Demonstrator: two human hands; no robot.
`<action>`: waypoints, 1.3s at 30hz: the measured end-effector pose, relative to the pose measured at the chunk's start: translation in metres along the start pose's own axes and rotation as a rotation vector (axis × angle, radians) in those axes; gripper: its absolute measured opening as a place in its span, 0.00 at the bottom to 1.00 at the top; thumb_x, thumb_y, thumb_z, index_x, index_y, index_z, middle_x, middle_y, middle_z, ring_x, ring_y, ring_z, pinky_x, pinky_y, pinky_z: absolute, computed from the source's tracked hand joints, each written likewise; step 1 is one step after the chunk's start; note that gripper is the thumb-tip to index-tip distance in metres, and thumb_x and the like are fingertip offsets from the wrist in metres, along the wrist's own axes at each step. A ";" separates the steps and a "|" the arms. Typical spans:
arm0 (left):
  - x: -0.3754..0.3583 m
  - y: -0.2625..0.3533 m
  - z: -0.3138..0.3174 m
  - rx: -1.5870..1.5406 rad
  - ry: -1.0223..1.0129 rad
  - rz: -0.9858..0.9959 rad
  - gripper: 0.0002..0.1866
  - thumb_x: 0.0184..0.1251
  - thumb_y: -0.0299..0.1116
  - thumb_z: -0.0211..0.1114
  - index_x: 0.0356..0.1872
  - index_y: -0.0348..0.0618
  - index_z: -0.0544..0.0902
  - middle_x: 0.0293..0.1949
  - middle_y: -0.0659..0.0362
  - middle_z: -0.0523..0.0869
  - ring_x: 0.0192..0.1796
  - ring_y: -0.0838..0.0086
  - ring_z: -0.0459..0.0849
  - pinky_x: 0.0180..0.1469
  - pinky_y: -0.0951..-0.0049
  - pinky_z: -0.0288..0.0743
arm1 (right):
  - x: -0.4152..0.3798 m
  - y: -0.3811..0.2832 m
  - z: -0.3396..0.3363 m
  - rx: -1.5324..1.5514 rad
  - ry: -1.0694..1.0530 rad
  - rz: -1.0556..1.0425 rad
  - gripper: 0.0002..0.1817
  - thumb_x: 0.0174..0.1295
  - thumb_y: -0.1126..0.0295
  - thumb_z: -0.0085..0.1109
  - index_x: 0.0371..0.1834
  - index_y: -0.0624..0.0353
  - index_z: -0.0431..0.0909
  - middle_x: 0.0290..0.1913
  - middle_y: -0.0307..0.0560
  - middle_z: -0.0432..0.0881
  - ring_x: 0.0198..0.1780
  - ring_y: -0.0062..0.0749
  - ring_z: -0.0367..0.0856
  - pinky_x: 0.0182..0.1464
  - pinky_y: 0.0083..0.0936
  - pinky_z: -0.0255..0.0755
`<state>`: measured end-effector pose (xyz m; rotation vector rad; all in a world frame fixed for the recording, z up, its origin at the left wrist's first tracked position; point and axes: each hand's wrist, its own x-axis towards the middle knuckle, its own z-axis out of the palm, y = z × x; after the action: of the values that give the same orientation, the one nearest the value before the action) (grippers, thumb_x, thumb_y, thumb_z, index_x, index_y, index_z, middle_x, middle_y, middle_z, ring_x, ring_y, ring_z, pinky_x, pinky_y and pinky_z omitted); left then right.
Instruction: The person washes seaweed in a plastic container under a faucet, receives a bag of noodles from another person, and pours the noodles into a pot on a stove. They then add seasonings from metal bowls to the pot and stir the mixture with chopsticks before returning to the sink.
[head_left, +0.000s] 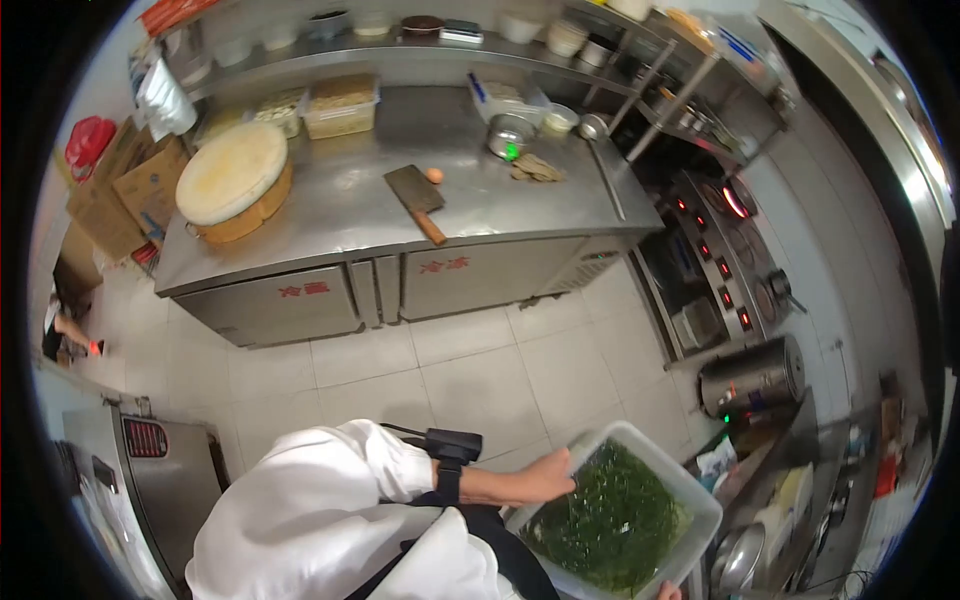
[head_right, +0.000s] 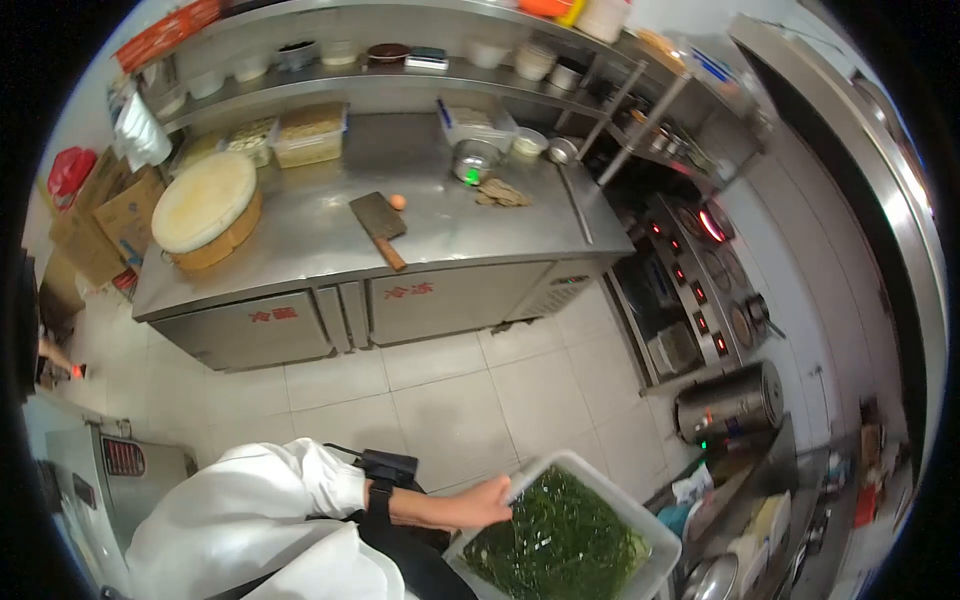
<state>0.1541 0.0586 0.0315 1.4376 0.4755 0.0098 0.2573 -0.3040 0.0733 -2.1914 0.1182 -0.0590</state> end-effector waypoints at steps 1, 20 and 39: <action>0.002 0.005 -0.026 -0.058 0.078 0.009 0.15 0.50 0.29 0.57 0.37 0.33 0.67 0.30 0.50 0.72 0.35 0.64 0.74 0.37 0.65 0.68 | 0.023 -0.021 0.027 -0.186 -0.062 -0.112 0.15 0.57 0.63 0.55 0.32 0.69 0.76 0.24 0.43 0.75 0.28 0.25 0.67 0.32 0.27 0.64; -0.019 0.051 -0.341 -0.749 1.183 0.284 0.07 0.57 0.26 0.56 0.36 0.41 0.70 0.32 0.63 0.74 0.35 0.82 0.72 0.40 0.79 0.67 | 0.100 -0.475 0.633 -0.067 -1.071 -0.992 0.09 0.51 0.69 0.59 0.28 0.67 0.77 0.21 0.36 0.74 0.25 0.17 0.67 0.27 0.18 0.63; 0.099 0.048 -0.558 -0.895 1.320 0.126 0.07 0.59 0.33 0.58 0.36 0.45 0.72 0.29 0.66 0.76 0.31 0.82 0.76 0.32 0.79 0.72 | 0.010 -0.655 1.045 -0.043 -1.473 -1.288 0.17 0.50 0.60 0.63 0.23 0.65 0.72 0.19 0.40 0.70 0.24 0.22 0.63 0.27 0.25 0.63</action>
<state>0.0788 0.6218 0.0149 0.3926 1.2361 1.1784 0.3984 0.9188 -0.0047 -1.4813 -2.0163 0.7968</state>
